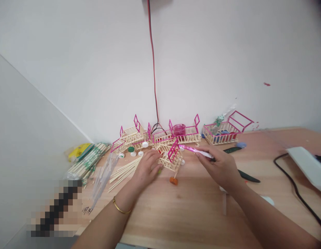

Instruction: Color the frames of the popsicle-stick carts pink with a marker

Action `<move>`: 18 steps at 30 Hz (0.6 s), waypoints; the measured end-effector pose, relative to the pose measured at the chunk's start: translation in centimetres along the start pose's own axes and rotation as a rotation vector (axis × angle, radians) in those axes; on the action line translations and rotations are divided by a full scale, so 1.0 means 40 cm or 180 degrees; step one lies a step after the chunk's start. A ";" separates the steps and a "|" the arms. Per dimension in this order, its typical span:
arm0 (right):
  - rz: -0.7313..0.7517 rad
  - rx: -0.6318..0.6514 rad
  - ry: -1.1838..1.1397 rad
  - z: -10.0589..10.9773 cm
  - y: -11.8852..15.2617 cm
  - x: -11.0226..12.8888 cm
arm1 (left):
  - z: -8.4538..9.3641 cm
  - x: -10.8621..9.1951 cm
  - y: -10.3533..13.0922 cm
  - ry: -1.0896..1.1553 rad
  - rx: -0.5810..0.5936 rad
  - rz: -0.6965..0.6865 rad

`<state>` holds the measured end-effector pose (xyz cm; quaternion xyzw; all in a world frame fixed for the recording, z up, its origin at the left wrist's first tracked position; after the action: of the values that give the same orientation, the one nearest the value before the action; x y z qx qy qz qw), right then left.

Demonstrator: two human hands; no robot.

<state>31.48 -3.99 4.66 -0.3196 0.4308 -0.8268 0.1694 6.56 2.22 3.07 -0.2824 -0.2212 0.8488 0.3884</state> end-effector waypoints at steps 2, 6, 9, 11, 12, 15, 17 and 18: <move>-0.0072 -0.0062 0.0038 0.002 0.001 -0.003 | 0.001 -0.001 0.000 -0.0002 0.0003 0.0016; 0.0031 0.0035 -0.0077 -0.001 -0.002 0.005 | 0.003 -0.004 -0.001 -0.0005 -0.0008 -0.0008; 0.0019 0.0055 -0.0090 -0.001 -0.003 0.002 | 0.003 -0.004 0.000 0.0006 -0.0009 -0.0003; -0.0084 -0.0034 0.0004 0.003 -0.002 -0.007 | 0.002 -0.003 0.000 0.0004 -0.0003 -0.0014; -0.0122 -0.0068 0.0043 0.005 -0.001 -0.011 | 0.001 -0.003 0.001 0.0001 -0.0004 -0.0026; -0.0089 -0.0059 0.0033 0.005 0.001 -0.011 | 0.001 -0.003 0.001 -0.0008 -0.0011 -0.0030; -0.0008 -0.0016 -0.0018 0.003 0.001 -0.005 | 0.002 -0.004 0.000 -0.0010 -0.0020 -0.0029; 0.0034 0.0005 -0.0042 0.003 0.001 -0.001 | 0.002 -0.005 0.000 -0.0008 -0.0023 -0.0034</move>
<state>31.60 -4.06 4.65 -0.3226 0.4307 -0.8241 0.1768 6.61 2.07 3.18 -0.2816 -0.2263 0.8462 0.3916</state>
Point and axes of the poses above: each hand's wrist, its own y-axis away from the middle knuckle, its own z-axis out of the back of the hand, x = y × z, the point moved 5 cm from there along -y, towards the middle knuckle, and after that the axes turned 7 degrees about z, right-handed, at the moved point
